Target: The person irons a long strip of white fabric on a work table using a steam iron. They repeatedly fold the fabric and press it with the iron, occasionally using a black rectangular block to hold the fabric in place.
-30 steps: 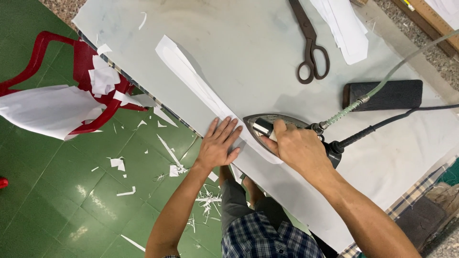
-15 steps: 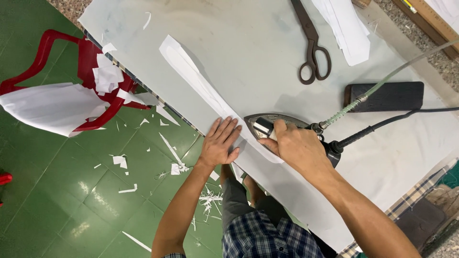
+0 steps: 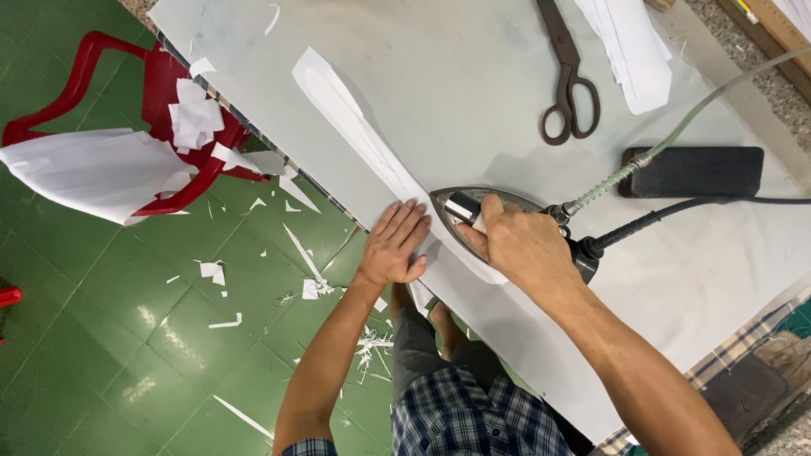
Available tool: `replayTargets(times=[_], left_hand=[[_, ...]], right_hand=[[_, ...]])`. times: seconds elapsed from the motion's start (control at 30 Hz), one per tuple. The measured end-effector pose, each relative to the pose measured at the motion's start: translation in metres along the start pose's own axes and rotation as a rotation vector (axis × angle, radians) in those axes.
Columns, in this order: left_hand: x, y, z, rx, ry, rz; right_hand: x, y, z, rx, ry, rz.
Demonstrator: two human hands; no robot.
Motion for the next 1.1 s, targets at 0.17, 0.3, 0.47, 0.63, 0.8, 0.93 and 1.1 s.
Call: replayTargets(times=[0.17, 0.3, 0.47, 0.63, 0.8, 0.93, 1.1], left_hand=[[0.002, 0.0, 0.0, 0.008, -0.01, -0.001], [-0.001, 0.003, -0.003, -0.007, -0.013, -0.005], [0.003, 0.002, -0.002, -0.008, -0.011, 0.005], [-0.005, 0.011, -0.005, -0.001, -0.015, 0.013], [-0.03, 0.039, 0.031, -0.118, 0.111, 0.056], [-0.064, 0.071, 0.075, -0.254, 0.202, 0.05], [-0.066, 0.068, 0.1, -0.275, 0.281, 0.114]], right_hand=[[0.001, 0.005, 0.001, 0.002, -0.009, 0.001], [0.001, -0.002, 0.0, 0.008, -0.015, 0.0], [0.002, 0.001, 0.001, -0.005, -0.031, 0.001], [0.003, 0.003, 0.003, -0.026, -0.054, 0.043], [0.001, 0.006, 0.001, -0.016, -0.072, 0.09], [-0.001, 0.012, 0.002, -0.002, -0.1, 0.107], [-0.006, 0.004, -0.002, -0.008, -0.098, 0.142]])
Point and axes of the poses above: each hand's wrist, its own x-axis away from the middle knuckle, its own y-axis out of the back of the hand, z = x × y, the point moved 5 cm from there along -x, towards the middle knuckle, and after that the axes turned 8 degrees about x, right-handed, at the moved point
